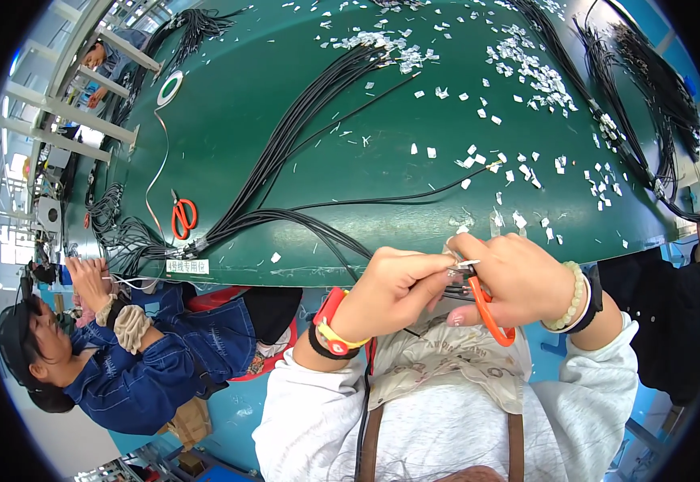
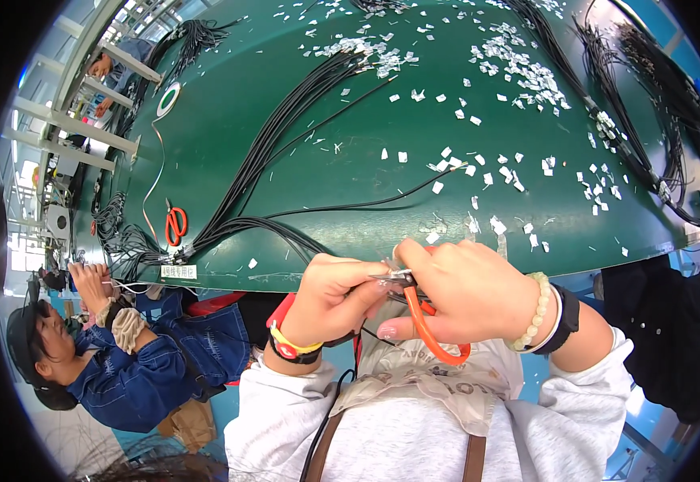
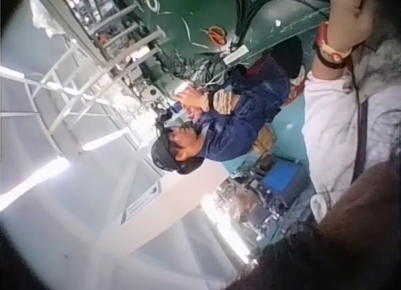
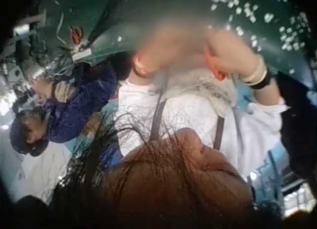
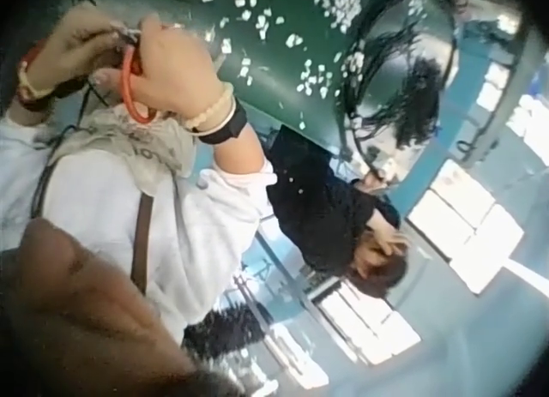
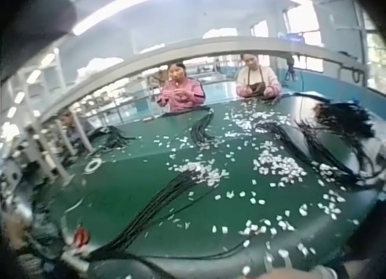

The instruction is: The person pulls a cable from a bundle, peels the outer casing with shears, and removes the white insulation by hand. They then use the shears to trim the exposed wires and discard the waste onto the table.

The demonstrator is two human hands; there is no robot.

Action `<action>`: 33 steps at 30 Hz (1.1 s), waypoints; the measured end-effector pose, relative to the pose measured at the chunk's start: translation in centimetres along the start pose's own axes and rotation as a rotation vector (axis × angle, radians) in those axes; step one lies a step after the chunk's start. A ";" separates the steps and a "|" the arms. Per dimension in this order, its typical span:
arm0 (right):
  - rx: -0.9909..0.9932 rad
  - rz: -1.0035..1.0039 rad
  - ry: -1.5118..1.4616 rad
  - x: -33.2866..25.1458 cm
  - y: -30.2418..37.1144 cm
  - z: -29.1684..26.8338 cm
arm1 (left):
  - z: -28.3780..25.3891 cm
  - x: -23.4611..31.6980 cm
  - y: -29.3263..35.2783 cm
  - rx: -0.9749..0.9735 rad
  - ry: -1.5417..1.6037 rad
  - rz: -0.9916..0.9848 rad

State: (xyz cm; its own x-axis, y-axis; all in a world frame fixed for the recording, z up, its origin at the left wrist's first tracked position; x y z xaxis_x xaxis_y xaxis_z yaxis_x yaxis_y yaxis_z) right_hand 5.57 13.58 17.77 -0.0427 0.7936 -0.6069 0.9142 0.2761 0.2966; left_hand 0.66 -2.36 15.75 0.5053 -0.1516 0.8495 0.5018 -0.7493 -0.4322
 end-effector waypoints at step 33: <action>0.551 -0.528 1.005 3.6 -1.0 5.6 | 1.8 -9.0 -1.4 -0.474 0.383 -0.616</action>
Point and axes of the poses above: each hand's wrist, its own y-axis away from the middle knuckle, its own z-axis out of the palm, x = y × z, the point moved 2 cm from there along -y, towards the middle knuckle, and after that the axes turned 10 degrees about z, right-handed, at the moved point
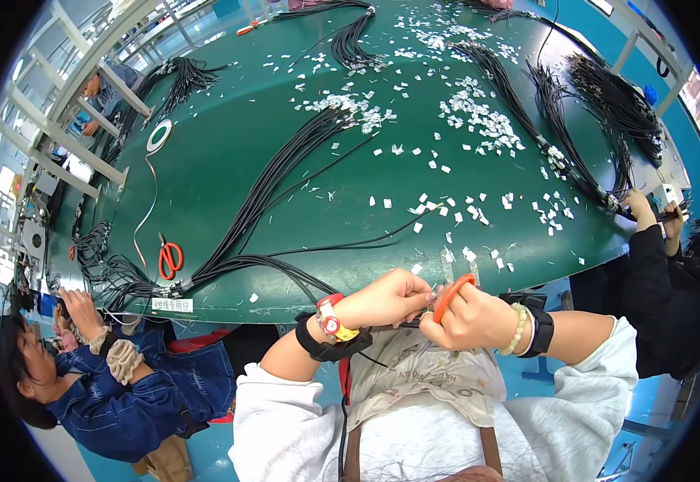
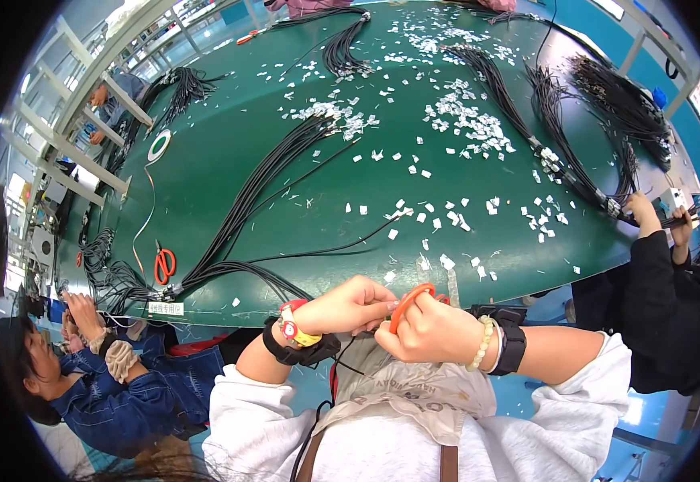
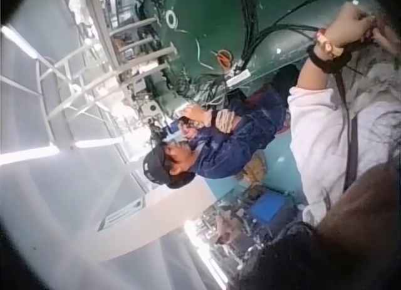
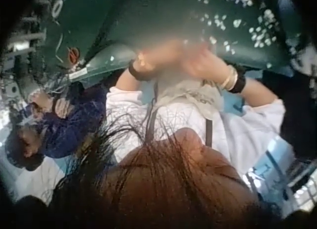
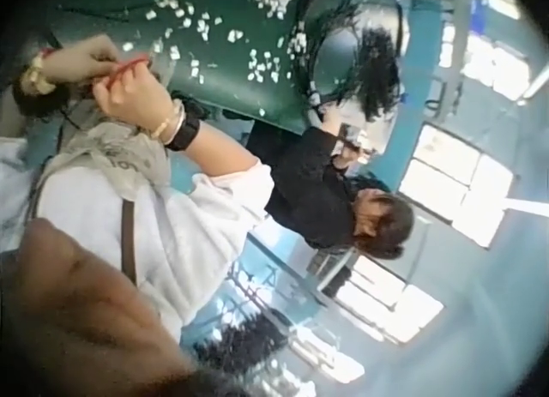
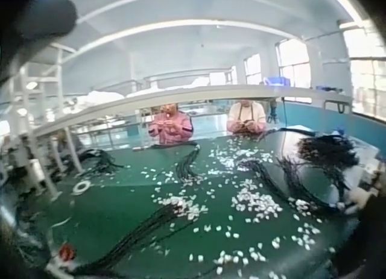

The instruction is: The person pulls a cable from a bundle, peels the outer casing with shears, and removes the white insulation by hand. They then use the shears to trim the exposed wires and discard the waste onto the table.

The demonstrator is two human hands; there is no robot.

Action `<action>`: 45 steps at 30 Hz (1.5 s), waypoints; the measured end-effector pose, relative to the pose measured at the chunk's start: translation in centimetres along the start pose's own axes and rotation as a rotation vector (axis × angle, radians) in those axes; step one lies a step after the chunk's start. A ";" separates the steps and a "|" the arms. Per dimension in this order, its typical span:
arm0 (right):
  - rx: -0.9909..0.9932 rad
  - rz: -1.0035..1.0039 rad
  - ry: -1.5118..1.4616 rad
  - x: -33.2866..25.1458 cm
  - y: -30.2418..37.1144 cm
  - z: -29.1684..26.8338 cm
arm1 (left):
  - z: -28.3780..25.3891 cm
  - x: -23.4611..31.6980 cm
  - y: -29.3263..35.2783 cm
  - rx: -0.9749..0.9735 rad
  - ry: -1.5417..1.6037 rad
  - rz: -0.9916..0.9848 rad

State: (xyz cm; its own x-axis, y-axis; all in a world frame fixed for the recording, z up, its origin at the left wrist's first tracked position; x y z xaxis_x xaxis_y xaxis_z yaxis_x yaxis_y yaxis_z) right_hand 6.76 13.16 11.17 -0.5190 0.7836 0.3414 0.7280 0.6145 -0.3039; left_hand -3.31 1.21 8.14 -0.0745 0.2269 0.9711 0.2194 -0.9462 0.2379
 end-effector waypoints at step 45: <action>-0.838 0.447 -1.489 6.0 0.1 -5.4 | 2.1 6.8 2.9 0.234 0.386 0.235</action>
Point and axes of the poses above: each hand's wrist, its own y-axis away from the middle knuckle, its own z-axis out of the palm, x = y × z, the point moved 2 cm from there along -y, towards the middle knuckle, and after that the axes turned 10 degrees about z, right-handed, at the moved point
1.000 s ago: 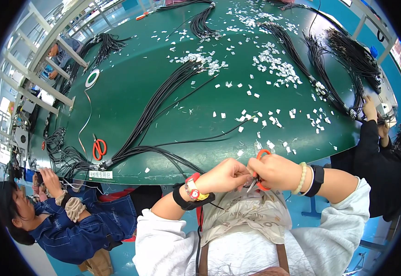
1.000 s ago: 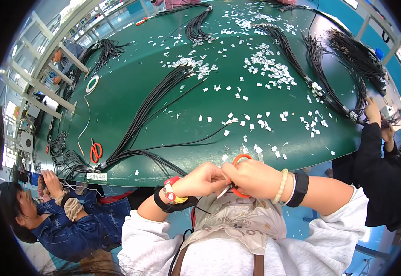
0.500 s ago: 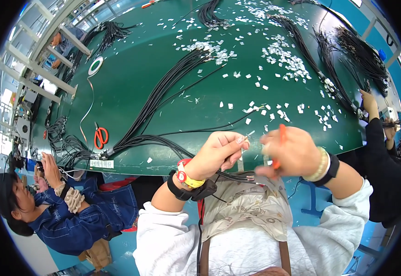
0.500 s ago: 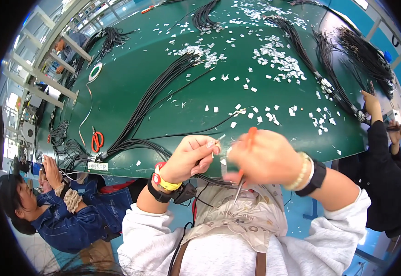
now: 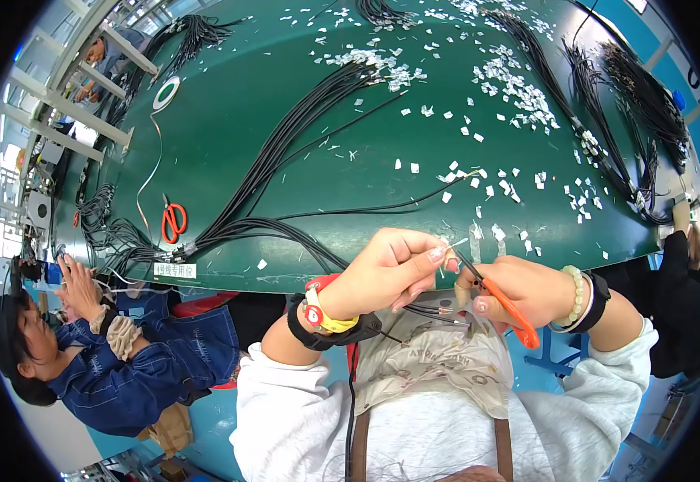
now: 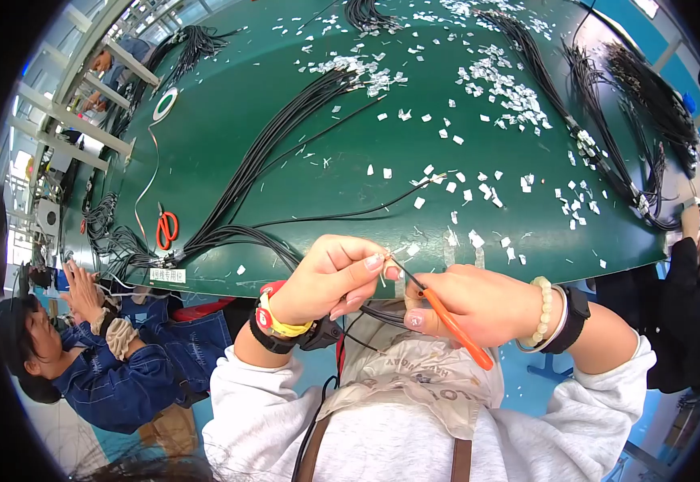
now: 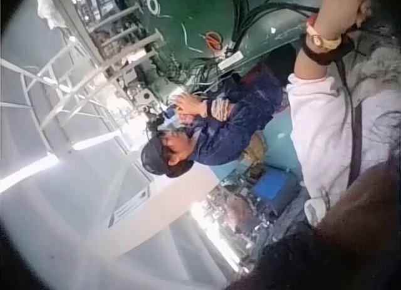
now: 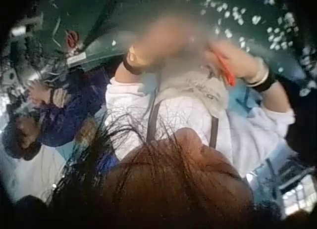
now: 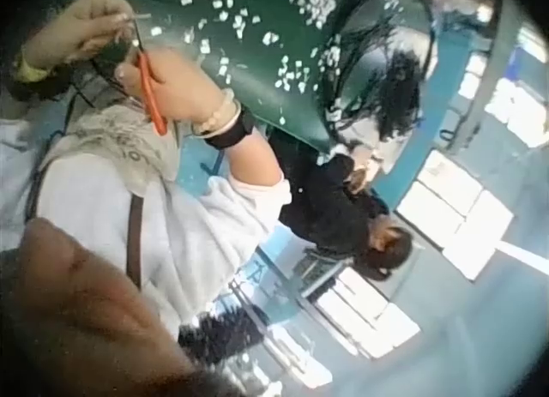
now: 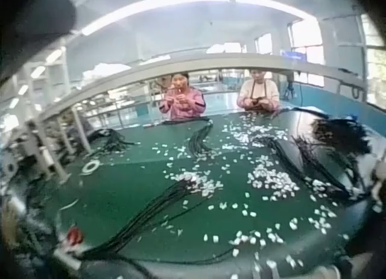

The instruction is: The person pulls a cable from a bundle, peels the outer casing with shears, and removes the white insulation by hand. They then use the shears to trim the exposed wires and discard the waste onto the table.

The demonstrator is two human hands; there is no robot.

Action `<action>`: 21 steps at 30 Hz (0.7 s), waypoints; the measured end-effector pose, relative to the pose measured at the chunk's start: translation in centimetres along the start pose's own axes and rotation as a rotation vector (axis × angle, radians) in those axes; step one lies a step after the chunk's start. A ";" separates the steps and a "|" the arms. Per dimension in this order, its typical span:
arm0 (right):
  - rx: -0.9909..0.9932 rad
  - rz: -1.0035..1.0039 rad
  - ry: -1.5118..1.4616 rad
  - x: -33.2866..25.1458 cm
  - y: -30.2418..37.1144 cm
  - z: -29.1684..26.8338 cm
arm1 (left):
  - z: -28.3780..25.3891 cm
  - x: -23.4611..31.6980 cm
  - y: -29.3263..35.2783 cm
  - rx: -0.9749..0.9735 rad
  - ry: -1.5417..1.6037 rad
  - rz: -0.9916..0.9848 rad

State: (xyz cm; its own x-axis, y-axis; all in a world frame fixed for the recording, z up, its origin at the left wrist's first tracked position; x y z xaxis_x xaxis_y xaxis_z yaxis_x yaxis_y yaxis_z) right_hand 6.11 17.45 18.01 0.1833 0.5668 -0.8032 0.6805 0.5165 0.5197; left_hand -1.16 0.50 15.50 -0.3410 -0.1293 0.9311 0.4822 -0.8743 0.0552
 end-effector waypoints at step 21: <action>-0.321 0.021 -0.369 0.5 1.3 0.0 | 1.7 0.1 0.2 0.029 -0.245 0.112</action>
Point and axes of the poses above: each hand's wrist, its own y-axis away from the middle knuckle, its own z-axis out of the palm, x = y × z, the point moved 2 cm from there along -y, towards the middle knuckle, and after that the axes turned 10 degrees about z, right-handed, at the moved point
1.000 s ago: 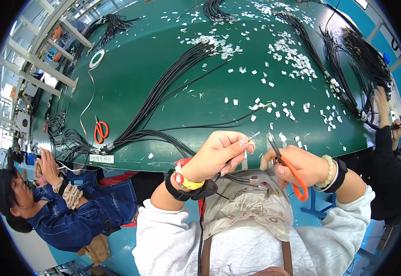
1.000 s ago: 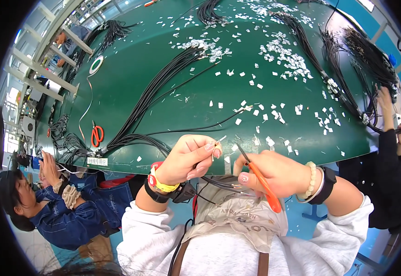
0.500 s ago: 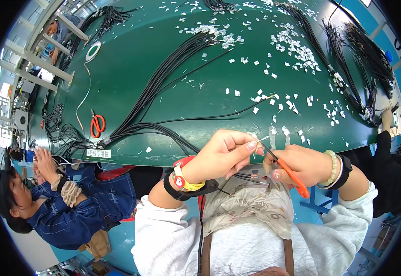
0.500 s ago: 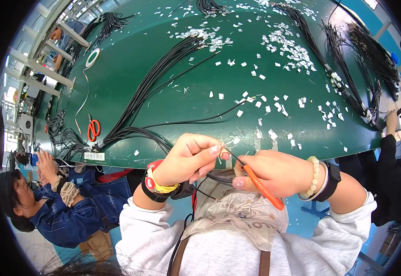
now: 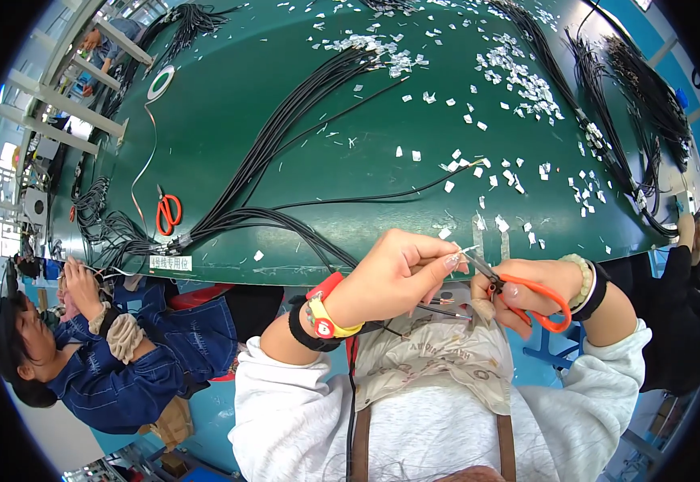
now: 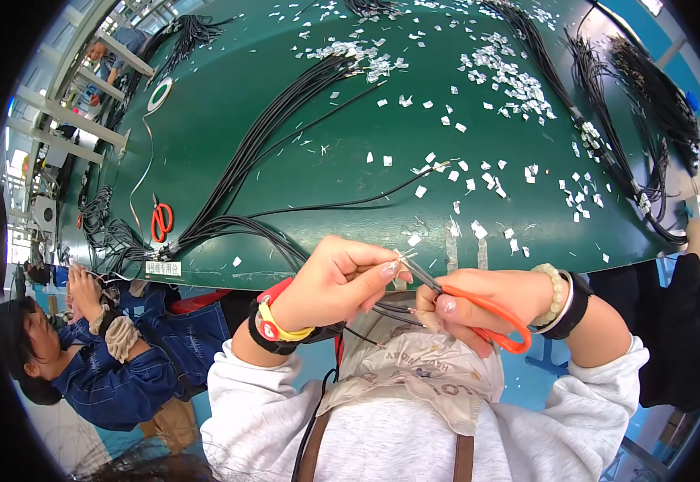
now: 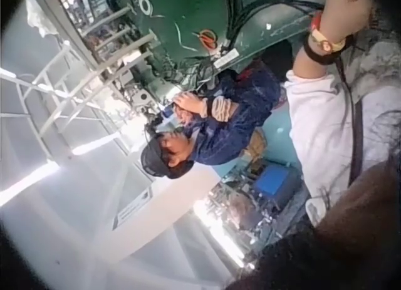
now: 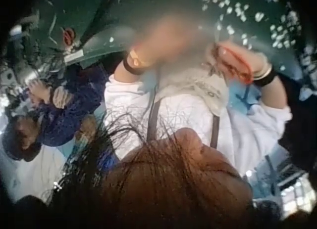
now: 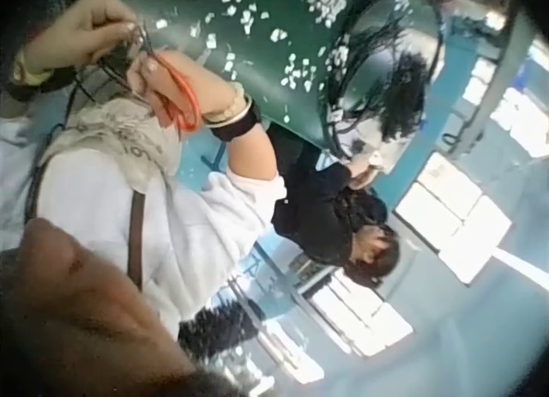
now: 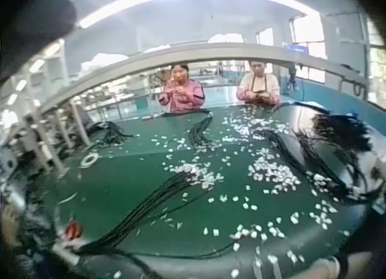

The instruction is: The person pulls a cable from a bundle, peels the outer casing with shears, and removes the white insulation by hand. They then use the shears to trim the exposed wires and discard the waste onto the table.

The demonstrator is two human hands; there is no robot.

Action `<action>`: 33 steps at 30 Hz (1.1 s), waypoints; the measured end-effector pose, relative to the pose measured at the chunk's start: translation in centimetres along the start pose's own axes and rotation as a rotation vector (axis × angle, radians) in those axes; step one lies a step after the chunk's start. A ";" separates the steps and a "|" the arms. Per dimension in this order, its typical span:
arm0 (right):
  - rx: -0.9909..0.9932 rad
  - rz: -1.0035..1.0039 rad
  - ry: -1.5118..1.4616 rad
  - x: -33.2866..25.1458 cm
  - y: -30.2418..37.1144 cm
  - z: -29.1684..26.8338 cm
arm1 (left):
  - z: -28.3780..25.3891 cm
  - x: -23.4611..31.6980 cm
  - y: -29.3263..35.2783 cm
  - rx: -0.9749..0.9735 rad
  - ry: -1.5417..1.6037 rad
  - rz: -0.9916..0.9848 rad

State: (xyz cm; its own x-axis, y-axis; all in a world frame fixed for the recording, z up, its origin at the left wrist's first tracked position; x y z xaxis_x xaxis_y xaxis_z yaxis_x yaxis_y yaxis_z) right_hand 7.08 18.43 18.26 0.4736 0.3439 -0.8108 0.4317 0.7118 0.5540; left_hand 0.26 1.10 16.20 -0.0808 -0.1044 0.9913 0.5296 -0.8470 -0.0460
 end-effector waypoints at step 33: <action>1.112 -0.050 1.007 1.0 0.2 4.0 | 1.4 1.3 1.7 0.207 -0.534 0.391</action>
State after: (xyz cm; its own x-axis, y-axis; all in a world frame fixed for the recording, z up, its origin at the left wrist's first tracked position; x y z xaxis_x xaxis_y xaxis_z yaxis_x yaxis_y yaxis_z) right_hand 10.66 16.48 18.33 -0.0715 0.9288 -0.3635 0.9969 0.0784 0.0040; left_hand 2.19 0.25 17.60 0.5473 -0.0664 0.8343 0.5895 -0.6770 -0.4406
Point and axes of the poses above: each hand's wrist, its own y-axis away from the middle knuckle, its own z-axis out of the palm, x = y × z, the point moved 2 cm from there along -y, towards the middle knuckle, and after that the axes turned 10 degrees about z, right-handed, at the moved point
